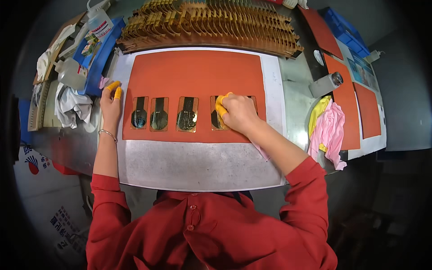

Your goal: The person wipes the surface of several small, dark, guitar-shaped decorative items arranged on a red mat using a yellow cloth. They periodically apply liquid from a squeeze bottle onto the cloth and continue wiping the items individually. The person also uses a pink cloth to wipe the items and the surrounding mat area.

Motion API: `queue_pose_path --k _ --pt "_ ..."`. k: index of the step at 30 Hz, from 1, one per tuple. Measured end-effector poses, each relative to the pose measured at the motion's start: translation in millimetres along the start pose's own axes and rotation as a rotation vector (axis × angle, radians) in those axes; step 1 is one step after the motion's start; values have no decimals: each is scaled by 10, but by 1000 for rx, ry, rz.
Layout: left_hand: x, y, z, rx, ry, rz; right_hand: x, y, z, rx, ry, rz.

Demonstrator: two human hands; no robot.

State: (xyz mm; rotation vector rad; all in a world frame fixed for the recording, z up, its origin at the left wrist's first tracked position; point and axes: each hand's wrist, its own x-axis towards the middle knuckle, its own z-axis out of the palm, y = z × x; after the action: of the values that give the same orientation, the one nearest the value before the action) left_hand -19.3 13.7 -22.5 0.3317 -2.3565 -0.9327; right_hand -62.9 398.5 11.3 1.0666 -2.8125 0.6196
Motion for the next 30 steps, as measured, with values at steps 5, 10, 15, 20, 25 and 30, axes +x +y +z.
queue_pose_path --k 5,10,15,20,25,30 --pt "-12 -30 -16 11 32 8 -109 -91 -24 47 -24 -16" --pt "-14 23 -14 44 21 29 126 -15 -31 -33 6 50" --pt "3 -172 7 -87 44 -1 -176 -110 -79 41 -62 -25" --pt "7 -6 -21 40 28 37 -171 -100 -57 43 -22 -43" --pt "59 -15 -26 49 17 60 -312 -89 24 36 52 -77" --pt "-21 -198 6 -77 40 38 -374 -168 -19 63 -1 -44"
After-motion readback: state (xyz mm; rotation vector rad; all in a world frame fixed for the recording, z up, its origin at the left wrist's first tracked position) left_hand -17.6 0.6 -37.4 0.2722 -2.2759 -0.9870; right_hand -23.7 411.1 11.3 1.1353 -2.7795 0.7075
